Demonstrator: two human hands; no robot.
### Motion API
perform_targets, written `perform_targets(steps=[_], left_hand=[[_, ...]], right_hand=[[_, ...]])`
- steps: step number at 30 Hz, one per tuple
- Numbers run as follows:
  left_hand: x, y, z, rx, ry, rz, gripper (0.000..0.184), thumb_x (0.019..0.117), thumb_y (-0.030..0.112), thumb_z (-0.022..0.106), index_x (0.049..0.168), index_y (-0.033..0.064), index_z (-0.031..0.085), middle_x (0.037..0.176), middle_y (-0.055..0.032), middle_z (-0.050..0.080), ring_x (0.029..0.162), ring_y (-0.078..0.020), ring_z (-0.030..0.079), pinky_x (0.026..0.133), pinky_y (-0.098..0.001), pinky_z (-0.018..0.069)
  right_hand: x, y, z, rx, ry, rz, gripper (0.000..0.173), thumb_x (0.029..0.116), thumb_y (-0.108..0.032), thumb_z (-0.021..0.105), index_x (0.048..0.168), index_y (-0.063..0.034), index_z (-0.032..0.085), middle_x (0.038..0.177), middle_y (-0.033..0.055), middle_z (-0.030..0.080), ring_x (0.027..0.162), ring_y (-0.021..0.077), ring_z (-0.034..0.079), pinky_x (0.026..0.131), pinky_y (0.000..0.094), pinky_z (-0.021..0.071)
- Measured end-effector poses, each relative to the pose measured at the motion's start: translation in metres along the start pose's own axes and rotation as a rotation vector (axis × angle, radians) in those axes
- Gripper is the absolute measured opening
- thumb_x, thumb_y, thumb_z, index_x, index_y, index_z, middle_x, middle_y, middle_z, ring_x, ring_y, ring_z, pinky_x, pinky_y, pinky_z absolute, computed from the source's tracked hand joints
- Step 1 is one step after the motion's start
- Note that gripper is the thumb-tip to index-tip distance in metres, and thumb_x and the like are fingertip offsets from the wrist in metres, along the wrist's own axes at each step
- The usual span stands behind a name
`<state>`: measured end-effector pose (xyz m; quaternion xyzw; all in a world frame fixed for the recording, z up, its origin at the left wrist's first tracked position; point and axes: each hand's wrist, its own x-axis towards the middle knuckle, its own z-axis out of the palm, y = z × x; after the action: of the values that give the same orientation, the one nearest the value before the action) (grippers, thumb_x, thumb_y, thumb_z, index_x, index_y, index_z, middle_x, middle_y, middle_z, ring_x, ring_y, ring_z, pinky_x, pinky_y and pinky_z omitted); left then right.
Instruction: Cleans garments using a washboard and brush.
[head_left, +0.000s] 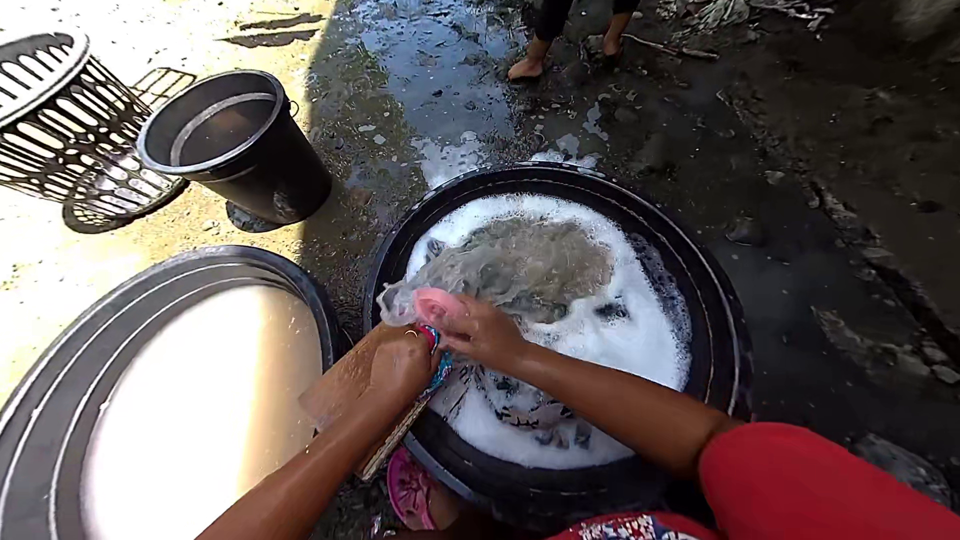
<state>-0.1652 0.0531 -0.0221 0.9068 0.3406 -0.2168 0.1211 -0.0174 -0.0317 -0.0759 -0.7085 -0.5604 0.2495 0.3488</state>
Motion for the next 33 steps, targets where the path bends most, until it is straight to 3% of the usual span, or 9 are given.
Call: perform_targets(steps=[2, 6, 12, 18, 21, 25, 28, 31, 33], left_hand=[[-0.001, 0.001, -0.003, 0.008, -0.031, -0.018, 0.047, 0.1074, 0.030, 0.047, 0.108, -0.0128, 0.066, 0.111, -0.0335, 0.068, 0.112, -0.0500, 0.066, 0.092, -0.0620, 0.0504], [-0.003, 0.004, -0.004, 0.028, -0.108, -0.048, 0.047, 0.1090, 0.032, 0.044, 0.112, -0.0112, 0.064, 0.116, -0.0315, 0.067, 0.116, -0.0467, 0.065, 0.094, -0.0599, 0.0500], [0.000, 0.007, -0.009, 0.042, -0.126, -0.040, 0.048, 0.1092, 0.031, 0.045, 0.111, -0.0130, 0.064, 0.117, -0.0328, 0.067, 0.117, -0.0475, 0.064, 0.096, -0.0591, 0.0493], [0.010, -0.001, -0.014, -0.293, -0.083, -0.024, 0.046, 0.1112, 0.028, 0.040, 0.113, -0.0122, 0.063, 0.111, -0.0311, 0.067, 0.111, -0.0428, 0.066, 0.097, -0.0577, 0.0490], [0.019, 0.008, -0.027, -1.174, 0.027, -0.011, 0.047, 0.1155, 0.029, 0.024, 0.124, -0.0062, 0.055, 0.096, -0.0110, 0.063, 0.083, -0.0157, 0.064, 0.078, -0.0342, 0.0555], [-0.001, 0.054, -0.085, -1.985, 0.021, 0.181, 0.047, 0.1150, 0.033, 0.015, 0.128, 0.0032, 0.050, 0.099, -0.0073, 0.068, 0.088, -0.0149, 0.070, 0.079, -0.0335, 0.0607], [-0.020, 0.071, -0.106, -1.991, 0.133, 0.512, 0.038, 0.1145, 0.020, 0.016, 0.129, 0.0016, 0.046, 0.104, -0.0052, 0.067, 0.095, -0.0117, 0.069, 0.088, -0.0313, 0.0592], [-0.029, 0.070, -0.107, -1.697, 0.323, 0.838, 0.026, 0.1110, 0.014, 0.030, 0.126, -0.0018, 0.044, 0.107, 0.0007, 0.067, 0.100, -0.0045, 0.068, 0.094, -0.0274, 0.0575], [-0.027, 0.064, -0.099, -1.255, 0.607, 1.056, 0.041, 0.1105, 0.032, 0.046, 0.124, -0.0059, 0.054, 0.114, 0.0019, 0.069, 0.109, 0.0033, 0.064, 0.099, -0.0206, 0.0535]], right_hand=[[0.014, 0.014, -0.020, -0.050, -0.125, 0.151, 0.038, 0.1023, -0.024, 0.061, 0.139, -0.0142, 0.066, 0.146, 0.0241, 0.055, 0.130, 0.0415, 0.057, 0.106, 0.0573, 0.0454], [0.046, 0.098, -0.044, -0.166, 0.040, 0.485, 0.042, 0.1020, -0.029, 0.064, 0.139, -0.0091, 0.063, 0.135, 0.0288, 0.060, 0.122, 0.0471, 0.059, 0.099, 0.0643, 0.0476], [0.000, 0.001, -0.008, 0.029, -0.117, 0.117, 0.041, 0.0982, -0.030, 0.067, 0.135, -0.0131, 0.069, 0.141, 0.0260, 0.058, 0.126, 0.0403, 0.059, 0.103, 0.0539, 0.0480], [0.044, 0.089, -0.048, -0.139, -0.086, 0.476, 0.049, 0.1027, -0.035, 0.061, 0.146, -0.0118, 0.059, 0.140, 0.0238, 0.060, 0.130, 0.0401, 0.056, 0.109, 0.0578, 0.0428], [0.027, 0.054, -0.062, 0.112, 0.021, 0.311, 0.064, 0.0950, -0.040, 0.072, 0.146, -0.0047, 0.056, 0.137, 0.0263, 0.061, 0.127, 0.0382, 0.059, 0.109, 0.0524, 0.0441], [-0.007, -0.012, -0.084, 0.267, 0.205, 0.012, 0.078, 0.0758, -0.044, 0.083, 0.132, 0.0064, 0.064, 0.127, 0.0298, 0.062, 0.110, 0.0319, 0.063, 0.095, 0.0437, 0.0525], [-0.015, -0.035, -0.109, 0.337, 0.407, -0.190, 0.045, 0.0831, -0.022, 0.080, 0.114, 0.0103, 0.071, 0.118, 0.0229, 0.065, 0.100, 0.0089, 0.066, 0.082, 0.0195, 0.0564], [-0.024, -0.051, -0.138, 0.348, 0.536, -0.419, 0.023, 0.0924, -0.008, 0.066, 0.107, 0.0077, 0.075, 0.116, 0.0176, 0.068, 0.106, 0.0039, 0.066, 0.091, 0.0168, 0.0540], [-0.035, -0.063, -0.160, 0.348, 0.634, -0.517, 0.020, 0.0967, -0.011, 0.064, 0.108, -0.0030, 0.079, 0.116, 0.0045, 0.071, 0.107, 0.0008, 0.065, 0.093, 0.0176, 0.0544]])
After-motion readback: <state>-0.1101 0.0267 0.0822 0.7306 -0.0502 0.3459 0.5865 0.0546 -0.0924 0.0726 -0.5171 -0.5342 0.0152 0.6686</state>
